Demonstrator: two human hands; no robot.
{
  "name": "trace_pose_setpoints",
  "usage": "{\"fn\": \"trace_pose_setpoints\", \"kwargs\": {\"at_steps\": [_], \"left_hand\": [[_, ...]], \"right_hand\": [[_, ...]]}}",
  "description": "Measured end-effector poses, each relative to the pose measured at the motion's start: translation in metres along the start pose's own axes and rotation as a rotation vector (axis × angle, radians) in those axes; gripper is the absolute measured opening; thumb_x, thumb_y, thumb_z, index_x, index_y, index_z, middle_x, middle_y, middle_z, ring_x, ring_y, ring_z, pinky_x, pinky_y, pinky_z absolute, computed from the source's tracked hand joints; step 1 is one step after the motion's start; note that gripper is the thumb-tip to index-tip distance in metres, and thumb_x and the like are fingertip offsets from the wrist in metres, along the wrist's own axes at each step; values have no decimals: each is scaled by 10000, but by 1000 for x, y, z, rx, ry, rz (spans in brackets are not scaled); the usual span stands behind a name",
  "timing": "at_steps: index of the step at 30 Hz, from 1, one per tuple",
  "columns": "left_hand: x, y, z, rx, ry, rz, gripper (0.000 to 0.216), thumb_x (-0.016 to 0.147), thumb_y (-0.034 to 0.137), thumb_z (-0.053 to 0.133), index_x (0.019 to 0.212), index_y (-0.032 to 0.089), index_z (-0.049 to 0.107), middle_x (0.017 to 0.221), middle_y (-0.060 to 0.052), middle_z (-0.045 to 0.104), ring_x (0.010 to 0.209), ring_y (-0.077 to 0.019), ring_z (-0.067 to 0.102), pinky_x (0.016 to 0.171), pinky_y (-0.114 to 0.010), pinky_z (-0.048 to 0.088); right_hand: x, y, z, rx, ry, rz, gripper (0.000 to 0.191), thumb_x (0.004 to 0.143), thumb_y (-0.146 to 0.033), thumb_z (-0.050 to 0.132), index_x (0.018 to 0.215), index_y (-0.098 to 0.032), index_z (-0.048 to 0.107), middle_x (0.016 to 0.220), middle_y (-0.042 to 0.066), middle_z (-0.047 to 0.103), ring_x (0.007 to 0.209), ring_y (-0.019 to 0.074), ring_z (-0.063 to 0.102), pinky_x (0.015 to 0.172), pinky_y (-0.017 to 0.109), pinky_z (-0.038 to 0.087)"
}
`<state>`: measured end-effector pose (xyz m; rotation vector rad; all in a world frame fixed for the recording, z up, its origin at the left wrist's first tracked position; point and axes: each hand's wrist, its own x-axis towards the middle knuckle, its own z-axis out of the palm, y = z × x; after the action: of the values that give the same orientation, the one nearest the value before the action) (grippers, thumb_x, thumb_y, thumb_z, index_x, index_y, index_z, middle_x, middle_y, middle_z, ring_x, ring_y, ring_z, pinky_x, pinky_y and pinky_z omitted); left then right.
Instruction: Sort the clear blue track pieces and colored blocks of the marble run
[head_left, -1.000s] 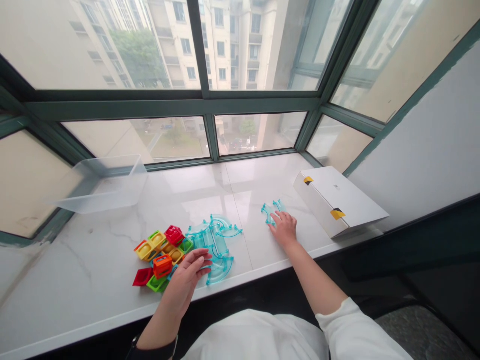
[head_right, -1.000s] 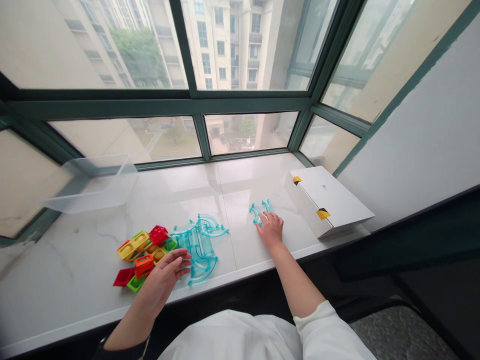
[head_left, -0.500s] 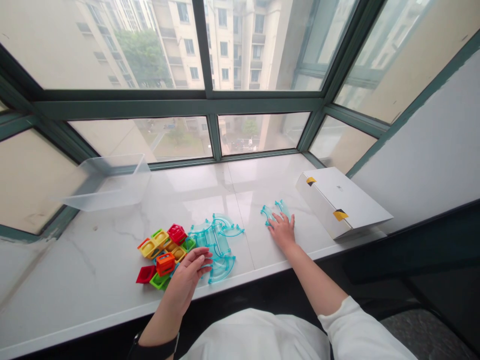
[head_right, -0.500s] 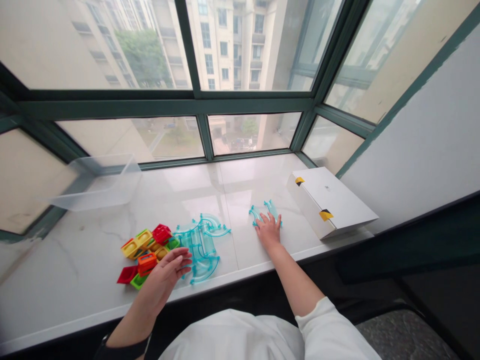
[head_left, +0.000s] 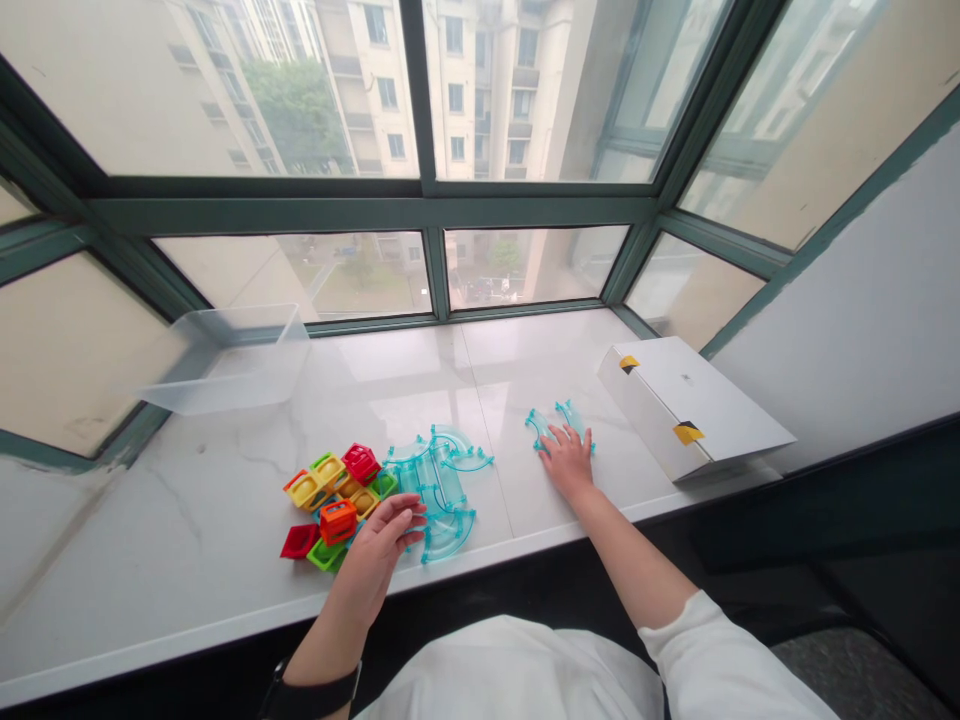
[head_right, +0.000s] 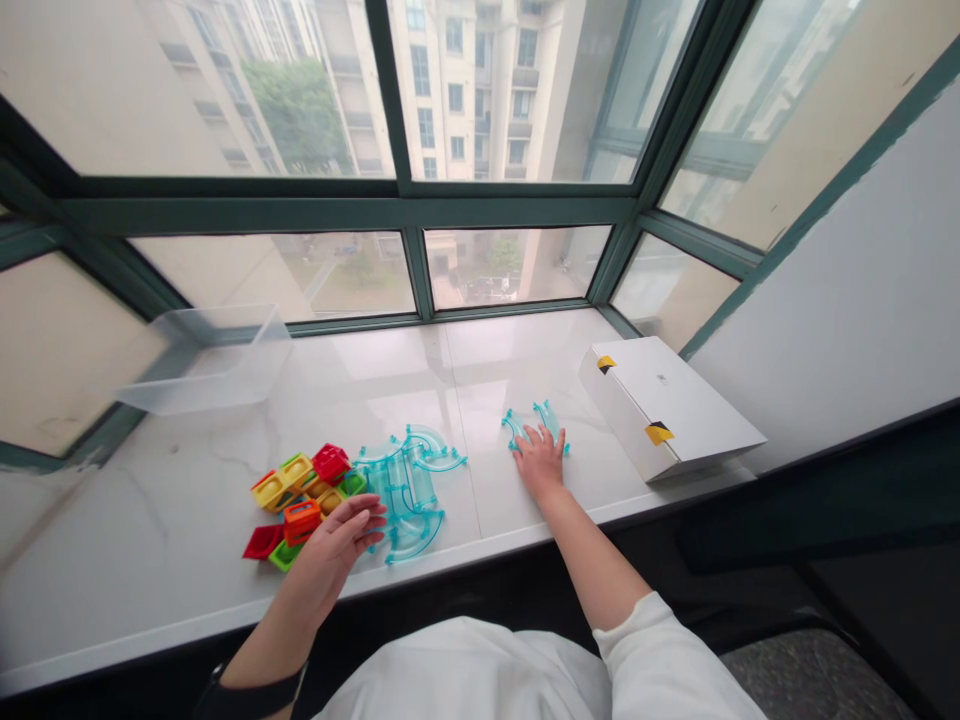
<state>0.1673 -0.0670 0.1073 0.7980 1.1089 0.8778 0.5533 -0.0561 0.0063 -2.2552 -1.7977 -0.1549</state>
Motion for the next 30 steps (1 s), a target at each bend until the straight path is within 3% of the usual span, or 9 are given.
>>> {"fn": "trace_pose_setpoints", "kwargs": {"at_steps": [10,14,17,22,25,30], "left_hand": [[4,-7,-2,11,-5,18,450,736,466,872,1058,177,750,1055,-105,741,953,-230,690,811,-333,580],[9,-6,-9,-20,52,53,515,700,483,896,1080,174,736,1031,-93,742,938,-223,695,828,-343,588],[11,-4,-10,-81,118,91,541,676,503,911,1061,176,720,936,-67,734,864,-202,691,766,-319,588],[11,2,-10,-162,155,210,487,729,562,883,964,181,691,662,38,598,581,-88,539,563,-192,472],[10,5,-13,-164,180,261,462,799,586,826,964,175,691,609,54,564,504,-64,465,494,-174,398],[8,11,-19,-136,262,310,477,759,594,855,886,167,685,638,22,643,520,-83,531,505,-195,438]], "right_hand": [[-3,-3,1,76,117,-26,348,940,-228,597,1263,-245,725,1444,137,629,1416,390,445,1235,721,107],[-16,-14,-7,258,207,-131,368,968,-220,552,1307,-224,698,1371,143,647,1361,350,512,1206,603,338],[-29,-30,-12,444,155,-233,356,990,-200,519,1299,-236,691,1230,121,701,1184,290,627,1066,473,506],[-47,-57,-6,653,-37,-234,330,977,-182,507,1242,-244,694,983,59,734,855,220,675,852,376,564],[-49,-65,1,633,-53,-220,284,969,-194,522,1172,-234,716,923,58,723,848,228,660,841,380,543],[-47,-65,5,622,-47,-202,276,979,-215,509,1152,-230,724,922,69,719,850,230,649,821,373,533]]}}
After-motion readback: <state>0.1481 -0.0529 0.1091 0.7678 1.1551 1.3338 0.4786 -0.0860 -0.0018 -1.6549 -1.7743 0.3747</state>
